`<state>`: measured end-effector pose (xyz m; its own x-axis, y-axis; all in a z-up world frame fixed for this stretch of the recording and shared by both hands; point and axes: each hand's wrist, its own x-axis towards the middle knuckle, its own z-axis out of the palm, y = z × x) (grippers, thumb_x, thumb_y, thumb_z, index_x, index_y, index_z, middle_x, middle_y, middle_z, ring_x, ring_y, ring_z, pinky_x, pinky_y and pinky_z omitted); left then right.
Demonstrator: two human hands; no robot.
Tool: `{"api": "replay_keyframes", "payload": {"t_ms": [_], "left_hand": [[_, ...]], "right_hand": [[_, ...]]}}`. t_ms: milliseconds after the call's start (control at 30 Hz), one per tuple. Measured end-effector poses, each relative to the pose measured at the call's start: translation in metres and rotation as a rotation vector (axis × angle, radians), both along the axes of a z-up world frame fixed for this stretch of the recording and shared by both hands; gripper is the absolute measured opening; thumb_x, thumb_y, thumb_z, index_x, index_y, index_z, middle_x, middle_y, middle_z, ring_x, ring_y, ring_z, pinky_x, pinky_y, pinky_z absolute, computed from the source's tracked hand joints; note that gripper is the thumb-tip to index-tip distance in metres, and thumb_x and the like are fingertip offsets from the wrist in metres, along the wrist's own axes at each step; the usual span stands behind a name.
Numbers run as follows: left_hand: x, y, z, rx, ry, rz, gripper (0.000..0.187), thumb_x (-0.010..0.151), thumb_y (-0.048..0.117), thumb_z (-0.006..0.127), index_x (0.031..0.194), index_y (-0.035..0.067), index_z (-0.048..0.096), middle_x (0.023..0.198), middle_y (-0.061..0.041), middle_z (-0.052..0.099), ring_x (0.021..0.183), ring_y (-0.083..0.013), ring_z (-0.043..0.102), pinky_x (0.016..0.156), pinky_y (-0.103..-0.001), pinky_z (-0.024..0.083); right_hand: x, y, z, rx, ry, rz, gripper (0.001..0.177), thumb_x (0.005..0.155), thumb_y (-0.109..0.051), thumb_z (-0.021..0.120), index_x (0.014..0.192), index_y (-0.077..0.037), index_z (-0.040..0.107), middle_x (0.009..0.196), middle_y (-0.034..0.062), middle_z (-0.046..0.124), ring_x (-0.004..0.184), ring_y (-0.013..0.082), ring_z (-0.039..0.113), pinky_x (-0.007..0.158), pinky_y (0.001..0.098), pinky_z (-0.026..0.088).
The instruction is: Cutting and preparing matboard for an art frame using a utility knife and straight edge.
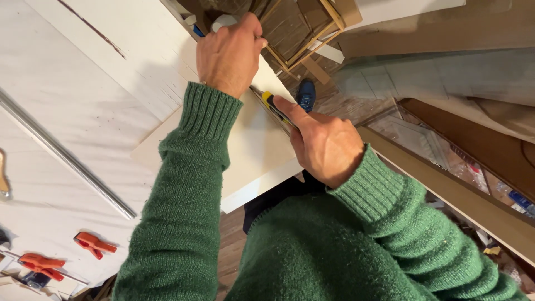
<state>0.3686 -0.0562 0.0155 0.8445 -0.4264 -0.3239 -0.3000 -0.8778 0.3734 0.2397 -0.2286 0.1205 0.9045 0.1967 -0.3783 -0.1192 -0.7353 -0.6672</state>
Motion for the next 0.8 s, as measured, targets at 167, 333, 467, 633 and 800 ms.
{"api": "replay_keyframes", "payload": {"t_ms": [167, 333, 467, 633, 800], "left_hand": [[-0.008, 0.004, -0.009, -0.157, -0.127, 0.014, 0.02, 0.097, 0.028, 0.074, 0.103, 0.014, 0.062, 0.082, -0.006, 0.075, 0.069, -0.0315, 0.071, 0.057, -0.046, 0.051], [-0.018, 0.013, -0.01, -0.214, -0.195, 0.021, 0.022, 0.098, 0.028, 0.075, 0.106, 0.016, 0.059, 0.089, -0.006, 0.074, 0.074, -0.035, 0.069, 0.058, -0.049, 0.05], [-0.007, 0.005, -0.018, -0.298, -0.225, 0.058, 0.022, 0.099, 0.029, 0.072, 0.109, 0.016, 0.058, 0.09, -0.004, 0.076, 0.074, -0.0342, 0.07, 0.058, -0.05, 0.049], [-0.011, 0.007, -0.034, -0.237, -0.26, -0.012, 0.027, 0.105, 0.037, 0.072, 0.106, 0.014, 0.057, 0.09, -0.008, 0.074, 0.077, -0.0341, 0.071, 0.063, -0.049, 0.052], [-0.01, 0.006, -0.033, -0.38, -0.355, -0.056, 0.027, 0.103, 0.032, 0.072, 0.112, 0.011, 0.057, 0.095, -0.008, 0.074, 0.076, -0.0348, 0.07, 0.059, -0.046, 0.053]], "right_hand": [[0.002, 0.002, -0.005, 0.008, -0.027, 0.002, 0.051, 0.093, -0.01, 0.062, 0.143, -0.015, 0.057, 0.065, 0.0175, 0.067, 0.053, 0.0354, 0.067, 0.052, 0.0481, 0.055], [-0.002, 0.006, 0.008, -0.096, 0.047, 0.053, 0.048, 0.095, -0.013, 0.061, 0.142, -0.017, 0.059, 0.054, 0.0176, 0.064, 0.041, 0.032, 0.062, 0.042, 0.0475, 0.051], [-0.007, 0.0, 0.008, -0.171, 0.03, 0.065, 0.047, 0.094, -0.014, 0.06, 0.141, -0.016, 0.061, 0.057, 0.0141, 0.065, 0.035, 0.0259, 0.058, 0.034, 0.0427, 0.046], [-0.015, 0.001, 0.014, -0.195, -0.008, 0.06, 0.044, 0.097, -0.015, 0.058, 0.141, -0.013, 0.063, 0.051, 0.01, 0.06, 0.035, 0.0218, 0.053, 0.036, 0.0402, 0.044], [-0.031, -0.004, 0.017, -0.307, 0.006, 0.162, 0.046, 0.097, -0.015, 0.056, 0.143, -0.014, 0.063, 0.038, 0.0036, 0.052, 0.025, 0.0134, 0.04, 0.026, 0.0344, 0.036]]}}
